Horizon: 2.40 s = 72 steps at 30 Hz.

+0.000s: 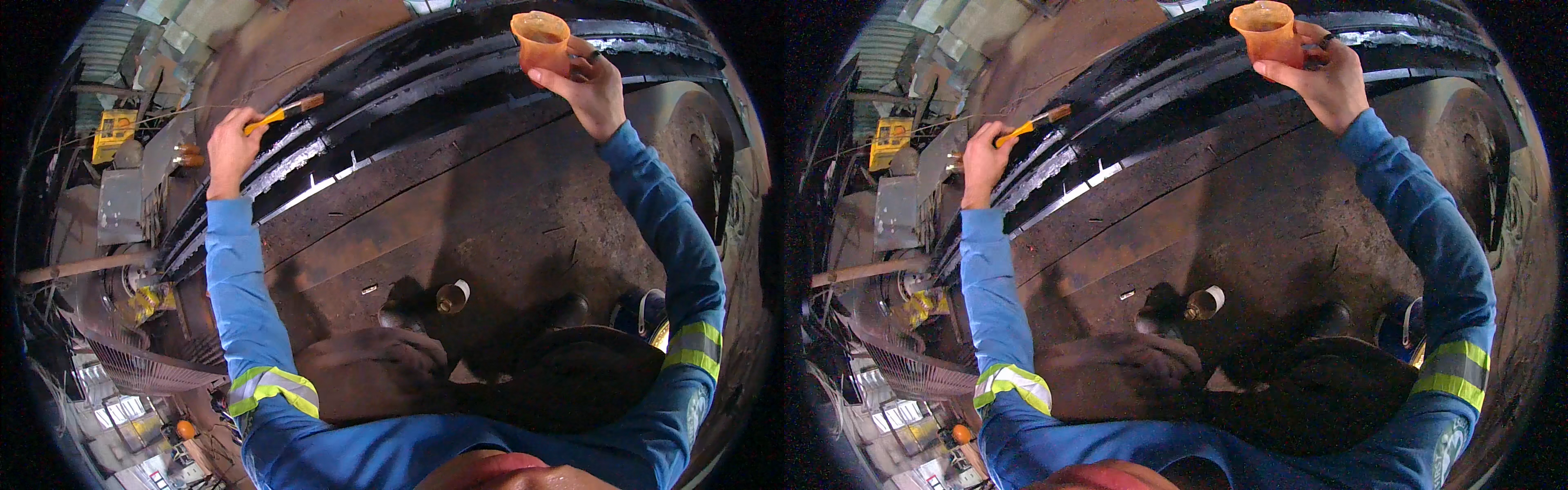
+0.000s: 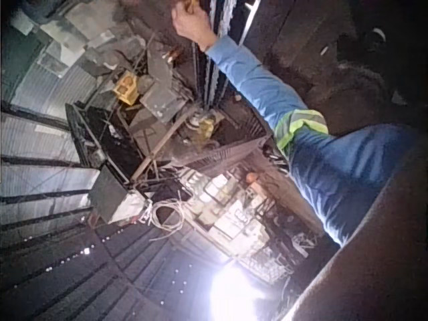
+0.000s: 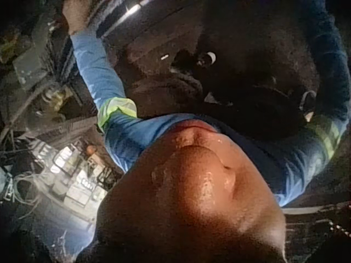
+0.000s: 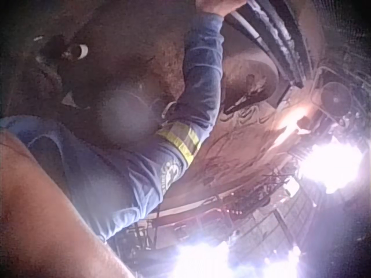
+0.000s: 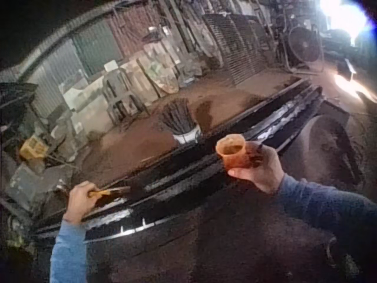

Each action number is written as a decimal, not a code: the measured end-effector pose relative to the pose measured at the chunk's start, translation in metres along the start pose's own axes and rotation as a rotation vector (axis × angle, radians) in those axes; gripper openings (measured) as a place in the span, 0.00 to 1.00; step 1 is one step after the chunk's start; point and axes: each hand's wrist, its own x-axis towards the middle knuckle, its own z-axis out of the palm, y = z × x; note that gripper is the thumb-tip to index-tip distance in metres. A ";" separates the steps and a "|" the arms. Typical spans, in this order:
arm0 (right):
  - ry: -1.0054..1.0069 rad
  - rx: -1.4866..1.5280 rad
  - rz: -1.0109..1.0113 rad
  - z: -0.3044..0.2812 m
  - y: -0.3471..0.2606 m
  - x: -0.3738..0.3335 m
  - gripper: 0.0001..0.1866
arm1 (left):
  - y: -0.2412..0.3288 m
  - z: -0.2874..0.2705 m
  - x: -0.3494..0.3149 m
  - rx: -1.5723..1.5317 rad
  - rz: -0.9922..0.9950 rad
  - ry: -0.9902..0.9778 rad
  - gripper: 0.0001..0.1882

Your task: The person applies a reddish-brown liquid to a long, curved metal beam using a yellow-handled brush. They repeatedly dip the brush into a small orange cup held in the other hand and spread the liquid along the beam's surface.

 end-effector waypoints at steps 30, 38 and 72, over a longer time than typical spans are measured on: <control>-0.315 -0.066 -0.233 0.018 -0.038 -0.016 0.32 | 0.136 -0.080 0.018 -0.518 0.419 0.093 0.11; -0.372 -0.080 -0.230 0.026 -0.039 -0.023 0.31 | 0.162 -0.112 -0.003 -0.250 0.554 0.168 0.10; -0.348 -0.202 -0.195 0.037 -0.029 -0.032 0.33 | 0.158 -0.037 -0.003 -0.679 0.317 0.003 0.08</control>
